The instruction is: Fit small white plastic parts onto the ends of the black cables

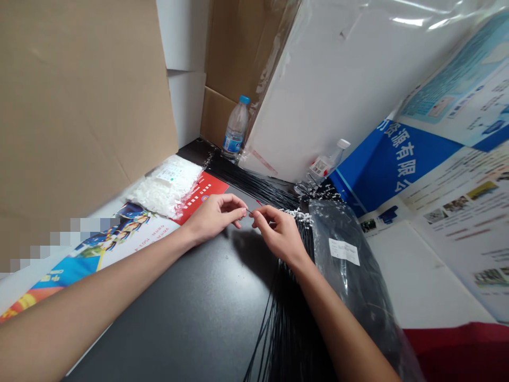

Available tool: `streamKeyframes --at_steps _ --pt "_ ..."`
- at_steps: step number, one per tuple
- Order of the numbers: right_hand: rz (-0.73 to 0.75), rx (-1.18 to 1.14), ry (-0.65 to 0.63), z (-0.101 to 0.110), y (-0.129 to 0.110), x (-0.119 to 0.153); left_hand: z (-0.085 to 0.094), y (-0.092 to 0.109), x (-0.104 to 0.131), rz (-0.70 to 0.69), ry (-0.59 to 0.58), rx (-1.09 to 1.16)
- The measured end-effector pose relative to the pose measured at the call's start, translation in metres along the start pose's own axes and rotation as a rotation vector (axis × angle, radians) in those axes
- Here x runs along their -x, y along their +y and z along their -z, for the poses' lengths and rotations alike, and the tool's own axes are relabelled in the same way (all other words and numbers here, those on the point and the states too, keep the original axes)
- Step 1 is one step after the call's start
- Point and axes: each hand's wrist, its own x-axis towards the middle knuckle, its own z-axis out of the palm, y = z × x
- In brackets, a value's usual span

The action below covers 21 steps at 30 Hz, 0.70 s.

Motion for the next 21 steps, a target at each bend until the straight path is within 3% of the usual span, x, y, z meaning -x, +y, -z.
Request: streamKeyframes --at_steps 6,10,14,21 --pt "-0.199 -0.362 -0.227 0.0010 0.0053 -0.0035 0.0001 -0.0018 0.0008 -0.103 -0.015 -0.086" --pt "-0.262 -0.503 -0.281 0.0014 0.0064 -0.0044 0.0004 -0.0002 0.0017 -0.127 -0.022 -0.087" --pt "-0.226 -0.392 -0.224 0.0041 0.0044 -0.0045 0.0009 0.0002 0.0008 -0.063 -0.040 -0.068" --pt "-0.001 0.088 -0.061 0.0058 -0.0018 -0.0007 0.0012 -0.0015 0.0007 0.047 -0.040 0.029"
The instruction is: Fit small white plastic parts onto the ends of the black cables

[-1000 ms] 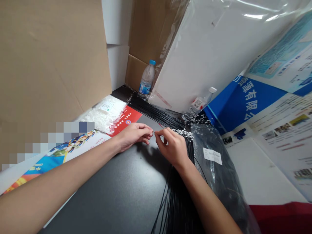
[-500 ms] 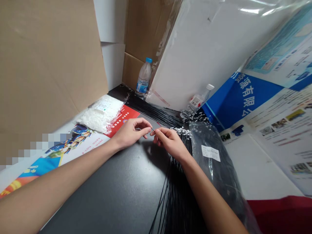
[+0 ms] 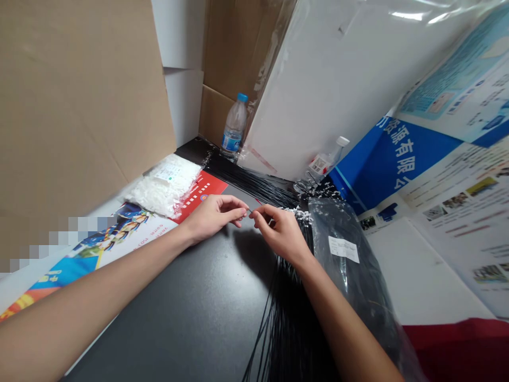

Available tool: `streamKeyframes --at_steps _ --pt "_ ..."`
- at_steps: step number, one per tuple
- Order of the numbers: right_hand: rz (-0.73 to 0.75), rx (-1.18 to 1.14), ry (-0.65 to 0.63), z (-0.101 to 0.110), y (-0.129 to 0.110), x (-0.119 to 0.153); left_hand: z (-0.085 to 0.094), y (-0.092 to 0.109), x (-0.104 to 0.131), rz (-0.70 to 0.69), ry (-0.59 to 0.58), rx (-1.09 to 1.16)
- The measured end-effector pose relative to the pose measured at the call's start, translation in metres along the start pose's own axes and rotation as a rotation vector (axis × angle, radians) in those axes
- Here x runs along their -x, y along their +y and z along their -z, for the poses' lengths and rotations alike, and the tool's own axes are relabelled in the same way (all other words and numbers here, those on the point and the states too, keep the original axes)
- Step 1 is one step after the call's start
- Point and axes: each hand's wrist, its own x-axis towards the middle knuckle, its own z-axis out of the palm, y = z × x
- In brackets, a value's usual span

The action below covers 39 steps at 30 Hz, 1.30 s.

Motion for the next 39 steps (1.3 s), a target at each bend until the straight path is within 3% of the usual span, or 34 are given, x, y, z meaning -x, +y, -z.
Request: streamKeyframes --at_steps 12,19,24,28,34,39 --pt "0.151 0.245 0.065 -0.002 -0.001 0.002 -0.001 0.004 0.001 0.041 0.020 0.022" --pt "0.431 0.578 0.292 -0.007 -0.001 0.004 -0.004 0.005 0.002 0.218 0.015 0.302" --pt "0.532 0.678 0.350 -0.005 -0.003 0.005 -0.005 0.009 0.002 0.309 0.011 0.412" --pt "0.475 0.586 0.310 -0.007 -0.002 0.005 -0.005 0.010 0.003 0.299 0.028 0.349" --pt "0.225 0.275 0.156 -0.007 -0.004 0.004 -0.004 0.009 0.004 0.179 0.013 0.178" --pt "0.108 0.074 0.148 -0.001 -0.011 0.003 -0.002 0.010 0.005 0.088 -0.054 0.167"
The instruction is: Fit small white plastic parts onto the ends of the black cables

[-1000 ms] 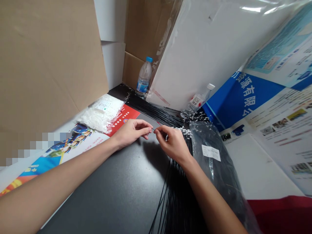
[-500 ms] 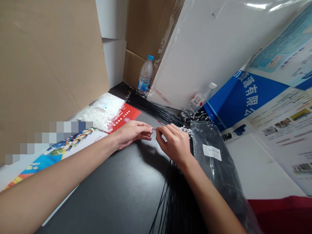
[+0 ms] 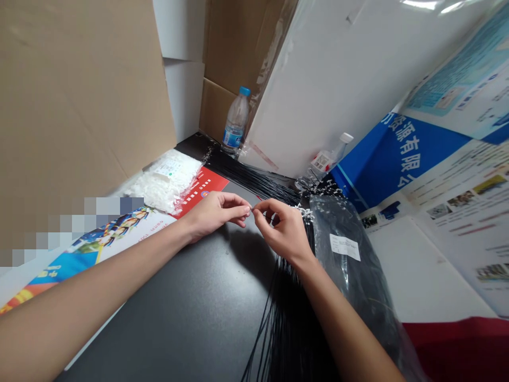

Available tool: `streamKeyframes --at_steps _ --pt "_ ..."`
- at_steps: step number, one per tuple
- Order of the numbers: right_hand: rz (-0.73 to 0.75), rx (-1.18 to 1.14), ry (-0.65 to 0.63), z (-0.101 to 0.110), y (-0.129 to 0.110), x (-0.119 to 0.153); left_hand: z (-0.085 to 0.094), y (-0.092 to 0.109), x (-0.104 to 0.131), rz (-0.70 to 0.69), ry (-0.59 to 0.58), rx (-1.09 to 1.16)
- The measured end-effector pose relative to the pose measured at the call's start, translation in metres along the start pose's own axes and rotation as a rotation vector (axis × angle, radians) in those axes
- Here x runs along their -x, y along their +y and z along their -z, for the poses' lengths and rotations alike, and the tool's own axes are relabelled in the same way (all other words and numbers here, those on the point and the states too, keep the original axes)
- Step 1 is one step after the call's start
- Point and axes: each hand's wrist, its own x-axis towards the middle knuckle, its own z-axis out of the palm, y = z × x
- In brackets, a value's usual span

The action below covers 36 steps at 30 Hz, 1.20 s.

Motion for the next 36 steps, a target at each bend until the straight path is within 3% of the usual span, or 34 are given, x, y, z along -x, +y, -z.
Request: streamKeyframes --at_steps 9,27,36 --pt "-0.091 -0.232 0.017 0.0049 -0.0036 0.0005 0.0038 -0.0092 -0.0029 -0.051 -0.082 0.225" --pt "-0.128 -0.291 -0.006 0.0036 -0.0014 0.0015 0.0039 -0.0050 -0.0013 -0.077 -0.098 0.161" --pt "-0.148 -0.232 0.018 0.0023 -0.0029 0.0006 0.0048 -0.0070 -0.0018 -0.022 -0.083 0.137"
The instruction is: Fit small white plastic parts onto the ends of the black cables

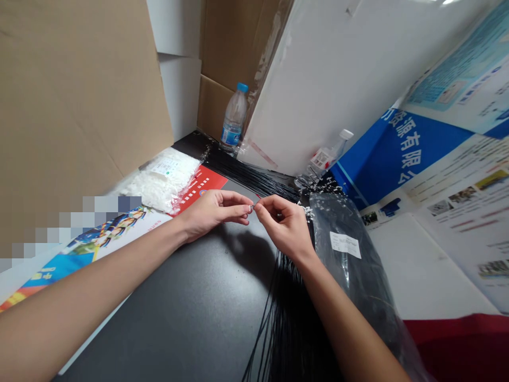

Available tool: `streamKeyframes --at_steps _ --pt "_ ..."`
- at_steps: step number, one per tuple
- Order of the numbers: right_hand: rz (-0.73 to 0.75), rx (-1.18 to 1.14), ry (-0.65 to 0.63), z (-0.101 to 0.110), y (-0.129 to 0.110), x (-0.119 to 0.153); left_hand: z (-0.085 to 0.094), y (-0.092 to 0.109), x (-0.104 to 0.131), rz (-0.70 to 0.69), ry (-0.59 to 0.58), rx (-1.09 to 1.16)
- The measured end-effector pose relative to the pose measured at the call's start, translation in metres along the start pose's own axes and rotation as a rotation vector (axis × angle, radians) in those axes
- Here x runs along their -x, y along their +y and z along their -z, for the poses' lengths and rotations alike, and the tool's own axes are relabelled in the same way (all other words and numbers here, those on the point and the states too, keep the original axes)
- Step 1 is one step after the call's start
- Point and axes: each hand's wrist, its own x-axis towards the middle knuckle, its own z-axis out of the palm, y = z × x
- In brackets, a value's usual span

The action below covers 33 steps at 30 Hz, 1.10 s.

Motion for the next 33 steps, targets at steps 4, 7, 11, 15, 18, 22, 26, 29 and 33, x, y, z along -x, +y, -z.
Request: streamKeyframes --at_steps 4,7,11,15,18,22,26,29,33 --pt "-0.014 0.009 -0.003 -0.001 0.000 0.000 0.000 -0.001 0.000 0.007 0.002 -0.035" --pt "-0.028 0.014 -0.005 -0.001 -0.001 0.000 -0.002 0.001 0.000 0.003 0.000 -0.064" --pt "-0.020 0.028 0.004 -0.002 -0.002 0.000 -0.005 0.004 0.001 0.000 0.038 -0.112" --pt "-0.002 0.042 0.006 -0.004 -0.002 0.001 -0.009 0.006 0.002 -0.008 0.081 -0.179" --pt "0.037 0.061 -0.001 -0.006 -0.001 0.002 -0.012 0.009 0.003 -0.014 0.113 -0.223" --pt "0.134 0.118 0.021 -0.007 0.000 0.003 -0.014 0.011 0.004 0.011 0.140 -0.234" --pt "0.205 0.143 0.030 -0.005 0.000 0.003 -0.013 0.010 0.004 0.047 0.116 -0.183" --pt "0.175 0.129 0.016 -0.003 0.001 0.002 -0.012 0.009 0.003 0.048 0.114 -0.154" --pt "0.059 0.067 -0.028 0.002 0.004 0.000 -0.011 0.010 0.002 0.046 0.180 -0.159"
